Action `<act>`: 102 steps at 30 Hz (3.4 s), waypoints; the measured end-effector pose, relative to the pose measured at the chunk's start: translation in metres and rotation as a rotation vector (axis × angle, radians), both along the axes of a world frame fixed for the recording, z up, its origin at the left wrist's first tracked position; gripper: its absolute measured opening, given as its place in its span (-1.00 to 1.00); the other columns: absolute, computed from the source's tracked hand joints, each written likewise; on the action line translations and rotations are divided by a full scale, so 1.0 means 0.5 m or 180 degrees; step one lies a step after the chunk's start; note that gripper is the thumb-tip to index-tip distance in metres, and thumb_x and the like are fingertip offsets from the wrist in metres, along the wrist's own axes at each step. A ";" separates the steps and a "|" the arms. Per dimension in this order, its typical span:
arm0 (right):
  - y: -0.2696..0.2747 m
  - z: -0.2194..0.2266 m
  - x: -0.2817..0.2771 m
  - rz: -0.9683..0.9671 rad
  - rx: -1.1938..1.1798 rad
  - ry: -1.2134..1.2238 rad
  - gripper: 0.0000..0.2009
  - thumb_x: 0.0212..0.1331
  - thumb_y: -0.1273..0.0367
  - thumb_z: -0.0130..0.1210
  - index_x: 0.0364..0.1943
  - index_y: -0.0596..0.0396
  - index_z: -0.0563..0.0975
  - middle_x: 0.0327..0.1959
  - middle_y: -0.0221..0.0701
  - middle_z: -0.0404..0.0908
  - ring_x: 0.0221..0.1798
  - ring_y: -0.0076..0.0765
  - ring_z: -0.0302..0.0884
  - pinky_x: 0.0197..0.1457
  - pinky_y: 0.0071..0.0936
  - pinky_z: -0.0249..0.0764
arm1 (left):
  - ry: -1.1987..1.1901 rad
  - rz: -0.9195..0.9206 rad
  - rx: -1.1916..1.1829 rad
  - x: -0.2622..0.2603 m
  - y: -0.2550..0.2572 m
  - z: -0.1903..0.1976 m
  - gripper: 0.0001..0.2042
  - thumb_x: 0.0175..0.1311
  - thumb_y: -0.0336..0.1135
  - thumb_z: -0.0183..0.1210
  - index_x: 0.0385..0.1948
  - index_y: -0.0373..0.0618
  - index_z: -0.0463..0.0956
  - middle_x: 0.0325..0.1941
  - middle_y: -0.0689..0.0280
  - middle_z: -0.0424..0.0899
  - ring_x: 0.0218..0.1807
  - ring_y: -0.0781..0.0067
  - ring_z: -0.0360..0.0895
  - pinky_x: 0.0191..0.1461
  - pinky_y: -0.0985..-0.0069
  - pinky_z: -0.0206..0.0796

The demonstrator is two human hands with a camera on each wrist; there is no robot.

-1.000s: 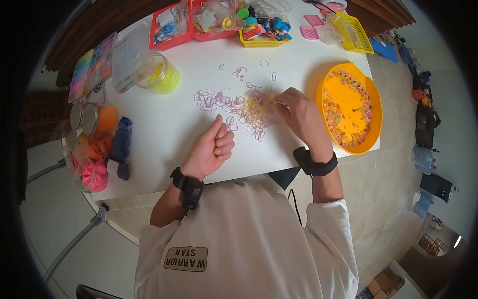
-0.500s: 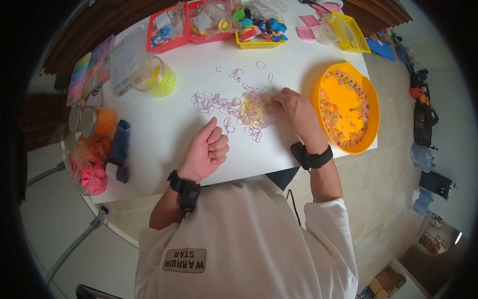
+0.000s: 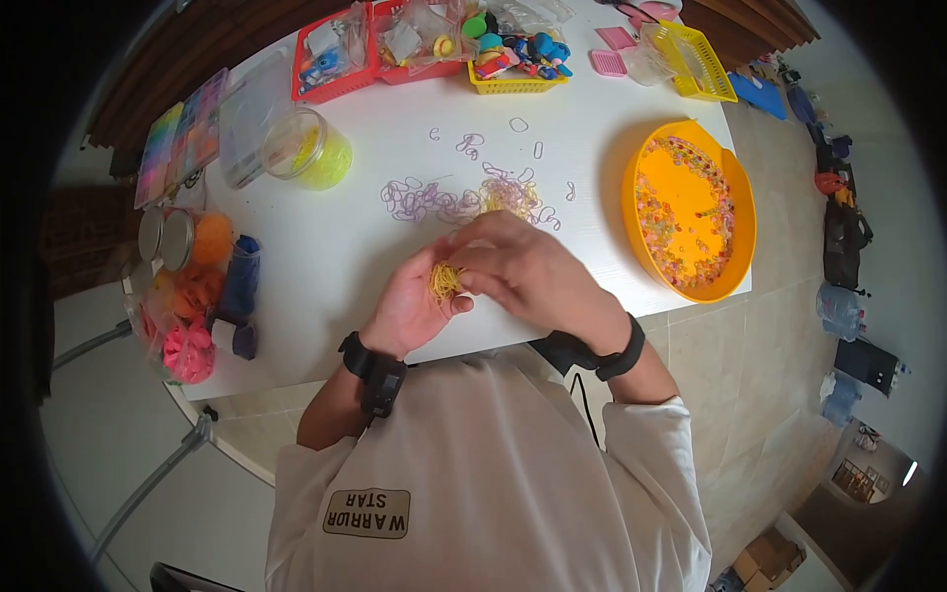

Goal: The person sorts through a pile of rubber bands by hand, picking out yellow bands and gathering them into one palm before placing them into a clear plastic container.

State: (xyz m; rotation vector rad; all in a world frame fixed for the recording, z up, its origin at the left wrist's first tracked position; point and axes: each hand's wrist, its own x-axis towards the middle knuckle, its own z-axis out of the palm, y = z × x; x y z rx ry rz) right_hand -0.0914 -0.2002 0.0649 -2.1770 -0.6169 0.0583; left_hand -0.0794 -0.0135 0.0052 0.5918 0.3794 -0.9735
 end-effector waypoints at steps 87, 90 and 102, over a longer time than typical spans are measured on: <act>-0.133 -0.058 0.033 -0.1226 -0.0971 0.0477 -0.86 0.10 0.42 0.19 -0.27 0.14 0.59 -0.36 -0.19 0.63 -0.33 -0.04 0.60 -0.23 -0.28 0.48 | -0.0079 -0.0297 -0.0187 -0.002 0.029 -0.001 -0.47 0.48 0.20 -0.24 -0.71 0.15 0.04 -0.70 0.58 -0.07 -0.65 0.68 -0.19 -0.63 0.63 -0.31; -0.134 -0.039 0.030 -0.1227 -0.1013 0.0810 -0.85 0.10 0.40 0.22 -0.26 0.14 0.60 -0.37 -0.24 0.66 -0.37 -0.17 0.62 -0.24 -0.37 0.49 | -0.0047 -0.0289 -0.0221 -0.002 0.027 0.002 -0.46 0.48 0.20 -0.23 -0.72 0.15 0.03 -0.71 0.57 -0.08 -0.66 0.67 -0.20 -0.64 0.63 -0.32; -0.079 0.008 0.002 -0.0502 0.0144 0.0719 -0.90 0.12 0.47 0.23 -0.28 0.14 0.63 -0.33 -0.34 0.66 -0.28 -0.35 0.61 -0.16 -0.46 0.49 | -0.0148 -0.0311 -0.0362 -0.009 0.013 -0.011 -0.65 0.52 0.00 -0.20 -0.43 0.04 0.39 -0.51 0.47 0.37 -0.49 0.62 0.27 -0.45 0.68 0.14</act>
